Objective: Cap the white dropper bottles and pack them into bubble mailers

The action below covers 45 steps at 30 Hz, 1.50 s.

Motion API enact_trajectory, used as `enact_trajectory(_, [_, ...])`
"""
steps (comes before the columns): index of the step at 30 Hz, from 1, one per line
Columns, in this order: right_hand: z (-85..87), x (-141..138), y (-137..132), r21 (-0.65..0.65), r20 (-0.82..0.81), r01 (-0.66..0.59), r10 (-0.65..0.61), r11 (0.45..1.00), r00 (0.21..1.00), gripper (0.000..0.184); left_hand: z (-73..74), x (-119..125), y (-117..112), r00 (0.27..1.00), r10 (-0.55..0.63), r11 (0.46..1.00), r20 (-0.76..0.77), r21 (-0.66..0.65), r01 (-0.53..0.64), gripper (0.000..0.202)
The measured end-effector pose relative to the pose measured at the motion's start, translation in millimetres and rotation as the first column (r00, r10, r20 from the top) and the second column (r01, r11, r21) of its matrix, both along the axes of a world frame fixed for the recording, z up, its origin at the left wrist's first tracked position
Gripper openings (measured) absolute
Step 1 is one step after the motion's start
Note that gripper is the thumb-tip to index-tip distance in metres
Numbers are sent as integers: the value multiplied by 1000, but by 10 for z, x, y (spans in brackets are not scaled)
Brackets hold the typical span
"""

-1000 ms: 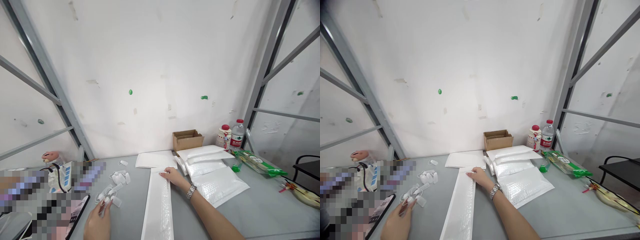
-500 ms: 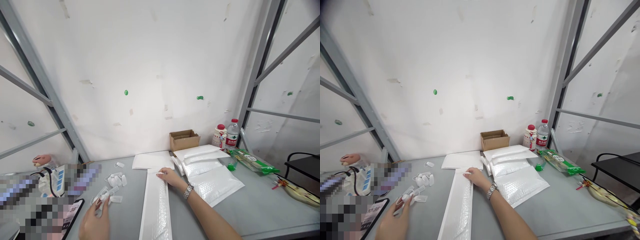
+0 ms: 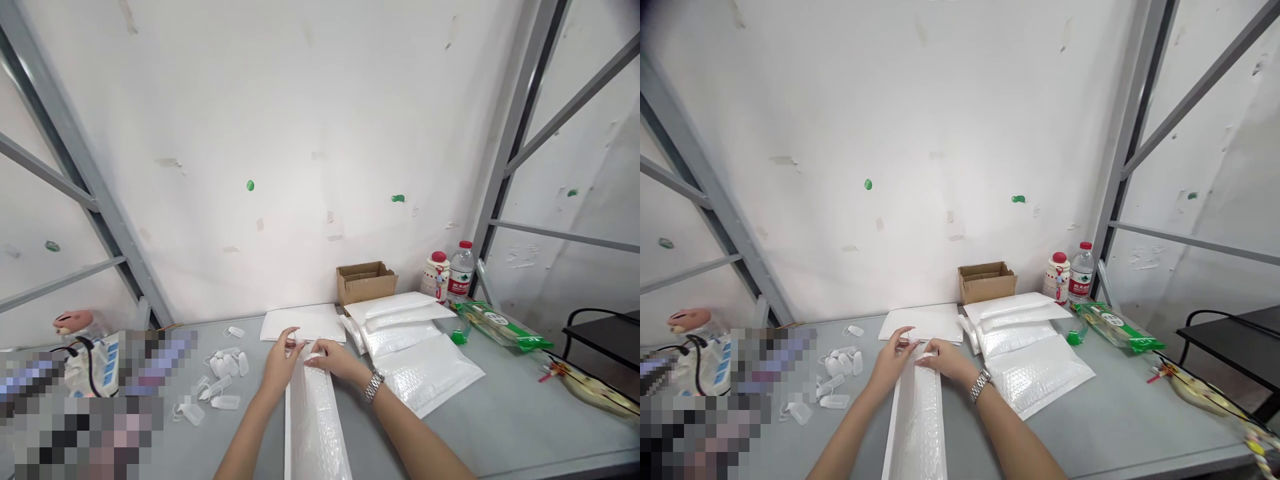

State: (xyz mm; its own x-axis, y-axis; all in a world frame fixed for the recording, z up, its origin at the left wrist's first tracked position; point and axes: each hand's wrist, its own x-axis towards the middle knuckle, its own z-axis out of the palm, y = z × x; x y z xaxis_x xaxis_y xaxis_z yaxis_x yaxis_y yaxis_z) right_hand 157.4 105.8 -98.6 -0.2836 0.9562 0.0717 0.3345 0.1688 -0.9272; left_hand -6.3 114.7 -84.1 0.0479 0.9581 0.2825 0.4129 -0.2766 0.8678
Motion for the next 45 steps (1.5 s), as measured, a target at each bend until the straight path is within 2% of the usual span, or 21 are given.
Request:
enact_trajectory(3, [-4,1,17,-12,22,90,-90,996,996,28,-102,10,86,999,-36,999,1,7,36,43])
enact_trajectory(9, [27,19,-1,30,-21,30,-29,999,999,25,-188,-54,129,987,-112,994,112,12,111,46])
enact_trajectory(15, [-17,14,24,122,-22,90,-87,989,996,20,-173,-67,118,983,-178,984,-37,-37,177,59])
enact_trajectory(21, [10,17,5,155,-19,132,-130,979,991,10,-205,-79,161,995,-63,995,-82,78,69,44])
enact_trajectory(24, [44,2,-18,181,-26,145,-142,973,989,7,-266,-88,203,996,-61,990,-63,122,68,40])
enact_trajectory(27, [53,-21,-25,182,-56,152,-145,971,988,6,-309,-73,202,989,-62,981,-131,176,84,38])
enact_trajectory(32, [34,-43,-26,170,-101,188,-173,967,980,12,-289,-30,124,985,-28,964,-168,257,71,40])
enact_trajectory(45, [20,-46,-8,142,-97,218,-206,965,974,15,-277,-6,69,990,-47,973,-134,219,76,38])
